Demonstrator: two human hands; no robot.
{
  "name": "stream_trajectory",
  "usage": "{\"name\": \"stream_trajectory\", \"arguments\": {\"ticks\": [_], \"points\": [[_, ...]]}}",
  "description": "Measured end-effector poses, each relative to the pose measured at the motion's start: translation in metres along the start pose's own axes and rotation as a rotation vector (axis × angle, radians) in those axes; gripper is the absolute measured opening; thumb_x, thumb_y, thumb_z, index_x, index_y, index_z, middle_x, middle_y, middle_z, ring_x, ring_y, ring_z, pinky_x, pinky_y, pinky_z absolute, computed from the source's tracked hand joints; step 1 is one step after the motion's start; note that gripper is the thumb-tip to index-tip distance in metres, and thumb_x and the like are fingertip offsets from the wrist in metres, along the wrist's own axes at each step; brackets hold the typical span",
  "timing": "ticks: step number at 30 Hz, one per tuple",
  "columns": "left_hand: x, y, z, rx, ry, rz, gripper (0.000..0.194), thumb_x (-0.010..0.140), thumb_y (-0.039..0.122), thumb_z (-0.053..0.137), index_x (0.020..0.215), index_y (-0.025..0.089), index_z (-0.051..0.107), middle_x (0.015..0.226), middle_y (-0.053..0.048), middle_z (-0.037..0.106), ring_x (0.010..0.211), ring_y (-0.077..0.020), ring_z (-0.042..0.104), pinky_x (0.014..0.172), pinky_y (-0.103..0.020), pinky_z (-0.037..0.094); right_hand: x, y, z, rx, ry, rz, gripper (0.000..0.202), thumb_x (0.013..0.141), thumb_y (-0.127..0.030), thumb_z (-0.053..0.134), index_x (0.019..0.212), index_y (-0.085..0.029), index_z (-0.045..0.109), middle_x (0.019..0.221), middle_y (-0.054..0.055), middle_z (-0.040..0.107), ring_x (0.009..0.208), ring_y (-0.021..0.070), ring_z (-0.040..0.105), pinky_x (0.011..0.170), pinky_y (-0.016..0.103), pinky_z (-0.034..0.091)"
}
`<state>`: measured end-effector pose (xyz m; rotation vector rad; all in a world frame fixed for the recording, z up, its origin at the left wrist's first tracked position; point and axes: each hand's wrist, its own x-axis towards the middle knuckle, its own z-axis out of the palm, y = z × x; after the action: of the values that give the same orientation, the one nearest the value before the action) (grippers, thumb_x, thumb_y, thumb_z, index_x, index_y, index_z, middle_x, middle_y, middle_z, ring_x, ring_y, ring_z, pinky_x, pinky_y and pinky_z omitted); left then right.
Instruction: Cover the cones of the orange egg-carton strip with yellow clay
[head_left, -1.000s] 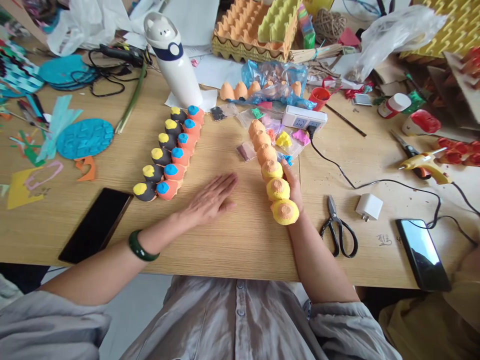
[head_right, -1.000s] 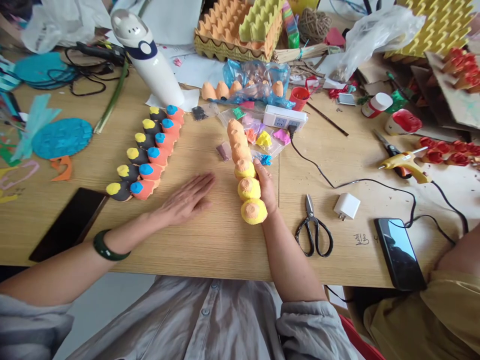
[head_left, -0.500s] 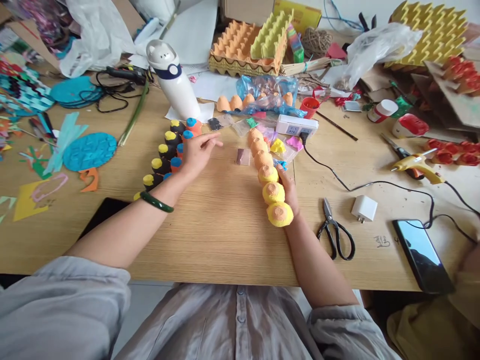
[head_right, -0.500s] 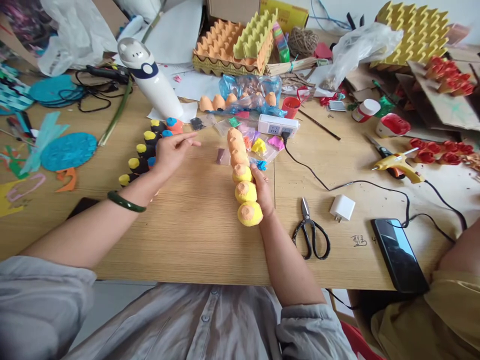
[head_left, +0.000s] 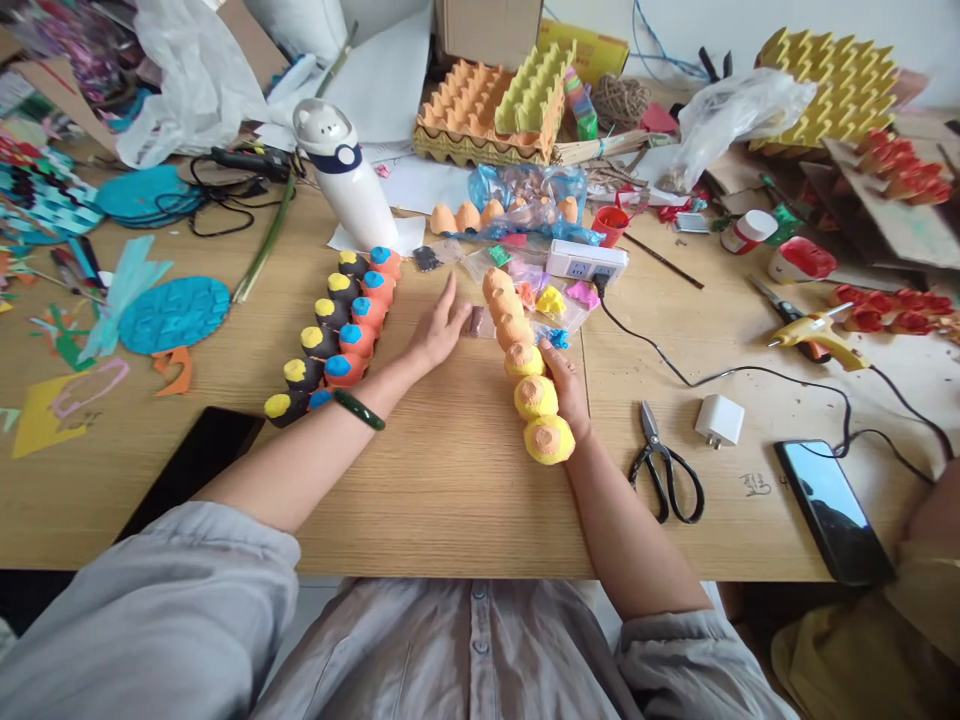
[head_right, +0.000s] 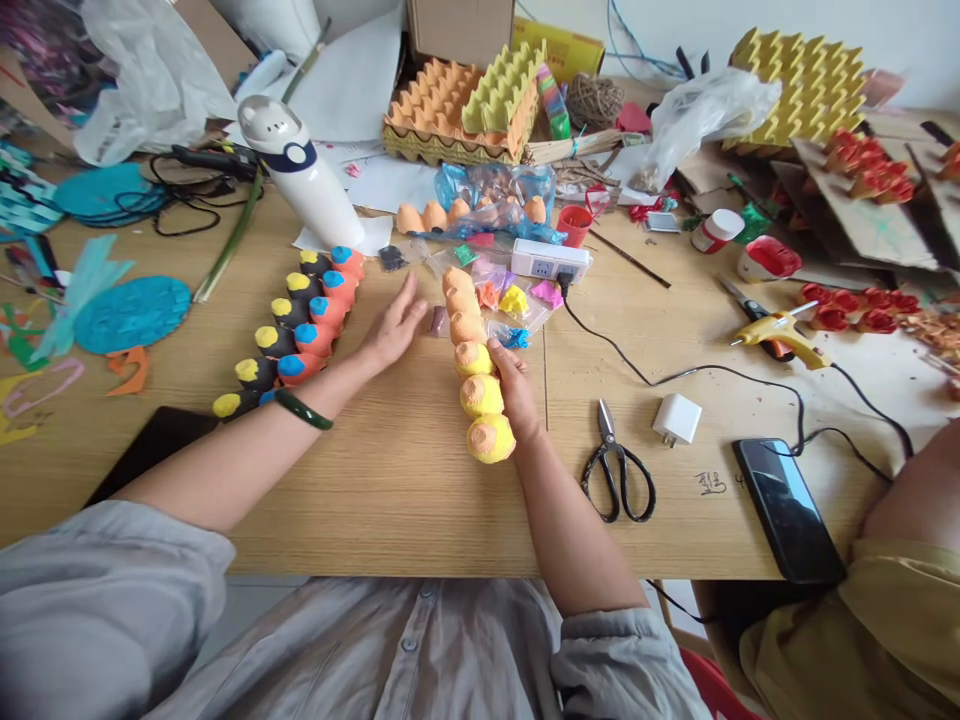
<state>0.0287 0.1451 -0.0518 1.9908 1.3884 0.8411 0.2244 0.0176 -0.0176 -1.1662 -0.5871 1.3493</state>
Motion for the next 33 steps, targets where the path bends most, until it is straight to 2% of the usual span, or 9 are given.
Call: {"name": "stream_trajectory", "arguments": {"ticks": [2,4,6,8,12,15,19,26,33], "points": [[0.011,0.011,-0.001,-0.150,0.173,0.000,0.051,0.102,0.042,0.055,0.144,0.013,0.061,0.137,-0.020,0.073,0.132,-0.0283,0.069,0.117,-0.043,0.050,-0.001,-0.001,0.000,0.010,-0.009,-0.004,0.040,0.083,-0.059,0.075,0.066,-0.027,0.058,0.070,-0.001,0.059,0.065,0.0179,0.051,0.063,0.033,0.037],[0.007,0.022,-0.005,-0.252,0.284,0.033,0.043,0.101,0.039,0.057,0.134,0.013,0.068,0.106,-0.013,0.082,0.107,-0.0238,0.078,0.110,-0.041,0.056,-0.002,-0.001,0.000,0.028,-0.020,0.001,0.039,0.083,-0.059,0.076,0.067,-0.027,0.060,0.069,-0.001,0.060,0.062,0.0161,0.049,0.060,0.032,0.038],[-0.012,0.033,-0.009,-0.301,0.310,0.077,0.043,0.099,0.037,0.062,0.136,0.016,0.067,0.104,-0.010,0.082,0.111,-0.0215,0.076,0.112,-0.040,0.055,-0.003,0.001,0.002,0.020,-0.027,0.006,0.040,0.082,-0.058,0.078,0.066,-0.025,0.062,0.065,-0.002,0.057,0.057,0.0136,0.046,0.056,0.030,0.037],[-0.039,0.043,-0.012,-0.407,0.249,0.044,0.046,0.096,0.042,0.068,0.136,0.018,0.068,0.127,-0.013,0.077,0.123,-0.0232,0.072,0.106,-0.038,0.060,-0.004,0.005,0.004,-0.006,-0.026,-0.004,0.041,0.080,-0.059,0.079,0.066,-0.024,0.063,0.062,-0.003,0.055,0.055,0.0116,0.043,0.053,0.028,0.035],[-0.090,0.059,-0.011,-0.730,-0.028,-0.178,0.063,0.100,0.058,0.060,0.148,0.017,0.060,0.137,-0.019,0.072,0.114,-0.0277,0.077,0.091,-0.041,0.068,-0.009,0.018,0.008,-0.060,-0.075,-0.082,0.047,0.077,-0.065,0.079,0.065,-0.021,0.066,0.064,-0.003,0.057,0.058,0.0105,0.045,0.055,0.026,0.039],[-0.108,0.065,-0.006,-0.814,-0.154,-0.162,0.073,0.095,0.057,0.070,0.156,0.021,0.053,0.142,-0.017,0.070,0.118,-0.0289,0.076,0.094,-0.039,0.067,-0.013,0.026,0.011,-0.126,-0.169,-0.113,0.052,0.079,-0.070,0.075,0.064,-0.020,0.069,0.065,-0.002,0.060,0.061,0.0114,0.051,0.060,0.027,0.044],[-0.113,0.065,-0.001,-0.827,-0.138,-0.130,0.086,0.086,0.047,0.083,0.159,0.019,0.048,0.148,-0.016,0.067,0.122,-0.0271,0.074,0.098,-0.033,0.065,-0.016,0.029,0.013,-0.135,-0.248,-0.095,0.058,0.081,-0.077,0.068,0.070,-0.021,0.075,0.071,0.002,0.069,0.063,0.0146,0.060,0.063,0.030,0.052],[-0.117,0.060,-0.001,-0.847,-0.091,-0.131,0.074,0.083,0.043,0.085,0.149,0.019,0.061,0.147,-0.015,0.068,0.121,-0.0273,0.075,0.093,-0.032,0.066,-0.012,0.029,0.012,-0.014,-0.298,0.039,0.050,0.078,-0.070,0.078,0.068,-0.021,0.072,0.064,0.000,0.066,0.056,0.0146,0.059,0.055,0.030,0.054],[-0.116,0.064,-0.011,-0.907,-0.126,-0.211,0.058,0.086,0.049,0.080,0.134,0.016,0.074,0.126,-0.014,0.079,0.108,-0.0267,0.077,0.088,-0.032,0.066,-0.011,0.026,0.010,0.019,-0.346,0.056,0.040,0.079,-0.055,0.085,0.066,-0.019,0.073,0.061,-0.002,0.067,0.049,0.0100,0.058,0.051,0.025,0.050]]}}
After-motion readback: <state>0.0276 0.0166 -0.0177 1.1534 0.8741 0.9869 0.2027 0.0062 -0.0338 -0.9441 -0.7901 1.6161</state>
